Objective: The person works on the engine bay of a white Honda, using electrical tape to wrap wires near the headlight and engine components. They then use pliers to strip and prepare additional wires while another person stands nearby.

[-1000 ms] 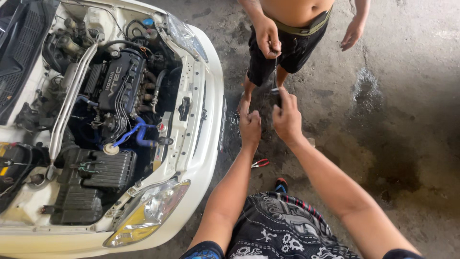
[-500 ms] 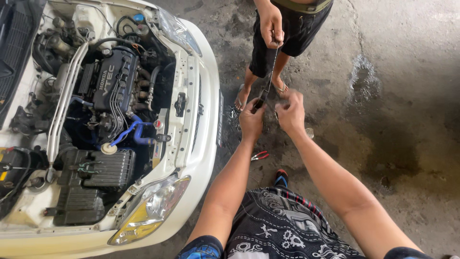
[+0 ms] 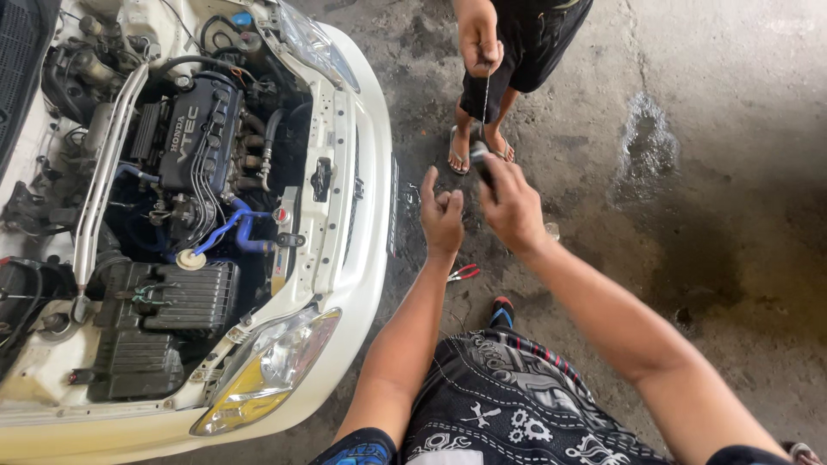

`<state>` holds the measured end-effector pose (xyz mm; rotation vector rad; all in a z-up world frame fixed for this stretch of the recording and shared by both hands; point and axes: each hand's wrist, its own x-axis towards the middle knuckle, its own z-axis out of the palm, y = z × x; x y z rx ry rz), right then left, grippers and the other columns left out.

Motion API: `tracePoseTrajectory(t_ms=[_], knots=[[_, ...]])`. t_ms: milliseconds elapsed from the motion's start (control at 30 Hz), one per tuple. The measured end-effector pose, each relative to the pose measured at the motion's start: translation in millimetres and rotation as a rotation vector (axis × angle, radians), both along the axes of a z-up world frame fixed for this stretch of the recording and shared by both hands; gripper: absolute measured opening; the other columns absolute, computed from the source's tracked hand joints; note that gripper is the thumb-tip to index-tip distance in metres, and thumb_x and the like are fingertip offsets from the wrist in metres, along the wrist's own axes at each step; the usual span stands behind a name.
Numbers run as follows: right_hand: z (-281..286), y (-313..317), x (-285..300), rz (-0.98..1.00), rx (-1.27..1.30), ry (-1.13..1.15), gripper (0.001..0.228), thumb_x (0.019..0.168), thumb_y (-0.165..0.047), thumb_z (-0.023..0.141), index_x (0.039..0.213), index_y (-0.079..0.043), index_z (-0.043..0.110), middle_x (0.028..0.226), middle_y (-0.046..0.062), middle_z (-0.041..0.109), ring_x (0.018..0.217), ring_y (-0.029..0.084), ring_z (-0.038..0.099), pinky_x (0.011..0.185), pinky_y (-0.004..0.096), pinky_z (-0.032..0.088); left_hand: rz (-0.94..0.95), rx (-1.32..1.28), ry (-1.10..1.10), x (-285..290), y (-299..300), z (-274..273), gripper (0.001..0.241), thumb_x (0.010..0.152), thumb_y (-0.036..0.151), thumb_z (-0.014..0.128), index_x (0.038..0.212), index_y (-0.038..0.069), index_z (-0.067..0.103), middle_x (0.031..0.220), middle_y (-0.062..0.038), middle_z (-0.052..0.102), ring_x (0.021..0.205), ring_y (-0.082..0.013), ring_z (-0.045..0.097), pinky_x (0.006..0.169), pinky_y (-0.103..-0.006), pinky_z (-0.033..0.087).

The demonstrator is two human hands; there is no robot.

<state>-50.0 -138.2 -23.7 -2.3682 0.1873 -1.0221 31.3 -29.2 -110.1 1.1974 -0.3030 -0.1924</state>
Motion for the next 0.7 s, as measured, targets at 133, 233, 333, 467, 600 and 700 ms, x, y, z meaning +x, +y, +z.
tracePoseTrajectory(t_ms=[133,233,333,467,600,700], knots=[[-46,15,-11,0.007,0.996,0.079,0.041,0.095,-0.002,0.064,0.134,-0.002,0.051,0.109,0.013,0.070,0.084,0.018,0.072,0.072,0.032,0.058,-0.380,0.028,0.665,16,-3,0,0.058,0.092,0.061,0.058,0.110,0.009,0.076,0.054,0.010,0.044,0.039,-0.0026,0.034,0.036,-0.0215,0.023],[-81,9,-8,0.178,1.347,0.001,0.032,0.092,0.001,0.060,0.123,-0.004,0.054,0.111,0.008,0.066,0.077,0.015,0.070,0.068,0.032,0.059,-0.436,0.289,0.593,31,-17,2,0.055,0.090,0.064,0.077,0.087,0.011,0.062,0.059,0.007,0.042,0.044,-0.0067,0.035,0.041,-0.0277,0.021],[-107,-4,-6,0.257,1.510,0.021,0.031,0.090,0.004,0.061,0.118,-0.007,0.057,0.105,0.007,0.065,0.073,0.016,0.067,0.066,0.032,0.057,-0.405,0.403,0.636,39,-20,-1,0.050,0.072,0.064,0.082,0.085,0.016,0.074,0.058,0.009,0.047,0.044,-0.0036,0.035,0.043,-0.0249,0.020],[-120,-16,-1,0.255,1.514,0.135,0.018,0.097,-0.009,0.061,0.115,-0.010,0.057,0.099,0.002,0.063,0.079,0.014,0.068,0.067,0.030,0.058,-0.452,0.432,0.687,47,-16,-15,0.053,0.070,0.068,0.082,0.081,0.016,0.074,0.057,0.009,0.044,0.044,-0.0035,0.034,0.043,-0.0247,0.021],[-109,-10,15,0.145,1.319,0.154,0.018,0.108,-0.025,0.059,0.114,-0.009,0.057,0.100,0.000,0.066,0.082,0.011,0.062,0.068,0.030,0.053,-0.456,0.292,0.668,44,-21,-27,0.053,0.071,0.066,0.086,0.077,0.014,0.073,0.057,0.008,0.043,0.044,-0.0069,0.031,0.042,-0.0275,0.022],[-91,-2,23,0.170,1.230,0.127,0.022,0.105,-0.025,0.059,0.120,-0.010,0.053,0.101,0.001,0.068,0.084,0.011,0.063,0.071,0.030,0.052,-0.313,0.246,0.508,38,-24,-19,0.056,0.072,0.059,0.088,0.076,0.005,0.075,0.067,0.001,0.063,0.055,-0.0117,0.053,0.048,-0.0321,0.042]])
